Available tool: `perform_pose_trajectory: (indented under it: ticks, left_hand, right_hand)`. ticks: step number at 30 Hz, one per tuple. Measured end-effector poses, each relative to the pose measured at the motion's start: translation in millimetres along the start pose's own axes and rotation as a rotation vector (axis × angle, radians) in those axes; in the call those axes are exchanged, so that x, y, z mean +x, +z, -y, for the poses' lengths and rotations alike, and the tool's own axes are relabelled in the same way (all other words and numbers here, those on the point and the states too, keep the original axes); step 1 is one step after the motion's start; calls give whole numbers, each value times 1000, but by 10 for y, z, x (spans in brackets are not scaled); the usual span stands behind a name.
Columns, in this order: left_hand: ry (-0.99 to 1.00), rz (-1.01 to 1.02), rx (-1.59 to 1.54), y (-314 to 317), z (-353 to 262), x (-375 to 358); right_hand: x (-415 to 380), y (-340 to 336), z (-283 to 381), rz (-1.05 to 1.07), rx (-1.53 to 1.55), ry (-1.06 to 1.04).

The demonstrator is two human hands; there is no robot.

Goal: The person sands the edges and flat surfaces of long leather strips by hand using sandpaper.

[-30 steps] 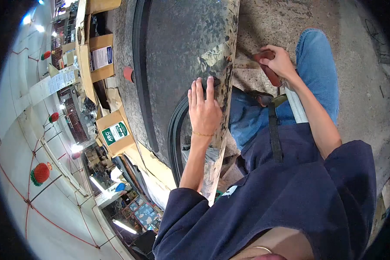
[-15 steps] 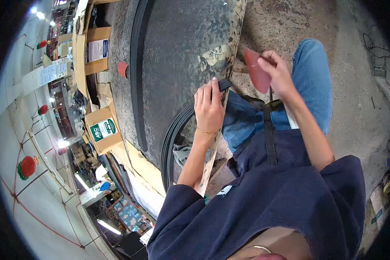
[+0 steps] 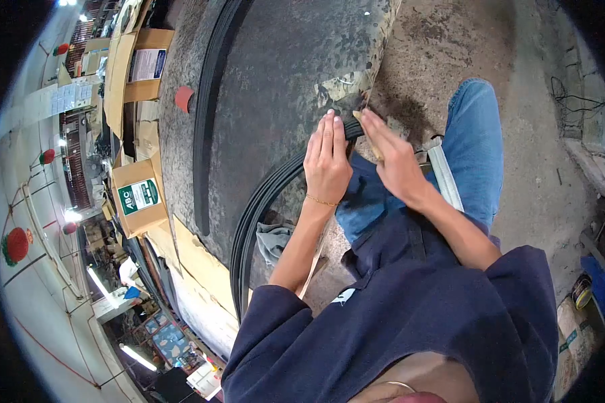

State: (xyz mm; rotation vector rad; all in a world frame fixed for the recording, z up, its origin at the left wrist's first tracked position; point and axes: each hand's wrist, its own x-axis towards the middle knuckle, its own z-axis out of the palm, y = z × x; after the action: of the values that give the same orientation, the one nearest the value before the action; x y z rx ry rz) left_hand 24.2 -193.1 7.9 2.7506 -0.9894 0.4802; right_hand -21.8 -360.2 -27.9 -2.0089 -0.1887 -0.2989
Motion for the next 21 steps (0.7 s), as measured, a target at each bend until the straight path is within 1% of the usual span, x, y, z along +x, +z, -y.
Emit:
perform_pose_trajectory:
  ticks: [2,4,6,7,9,10,12,13,14,16,17,18,19,20,21]
  left_hand:
    - [1,-3,-17,-34,-16,18]
    - [4,-1,-27,-41,-15,2]
    - [-7,1,0,-5,-19,9]
    - [-16,33,21,-30,-28,19]
    - [-18,39,30,-17,-30,28]
    - [-22,55,44,-21,-33,15]
    - [-37,90,107,-28,-59,-20]
    - [-39,51,145,-63,-92,-11]
    - [-44,43,147,-86,-127,-2]
    - [-159,108,101,-120,-191,4]
    - [-126,27,4,-82,-145,17]
    - [-126,15,2,-97,-127,90]
    - [-168,-34,-52,-137,-127,164]
    - [-216,-79,-104,-159,-115,205]
    - [-209,-31,-43,-103,-48,227]
  right_hand:
    - [-36,-24,131,20,15,-117]
    - [-59,10,118,32,6,-113]
    - [-6,37,48,0,7,-4]
    - [-2,41,106,2,3,-7]
    - [26,20,266,-27,2,-89]
    - [56,-31,261,-26,-1,-89]
    - [159,-130,141,-177,-17,-54]
    - [192,-156,8,-257,-6,109]
    - [194,-209,-97,-335,22,190]
    - [141,-326,-190,-339,-10,281]
    - [117,-347,-210,-337,-14,274]
    - [90,-353,-230,-335,15,308]
    - [74,-366,-256,-328,45,343]
    - [81,-396,-299,-320,42,335]
    - [95,-419,-343,-309,37,364]
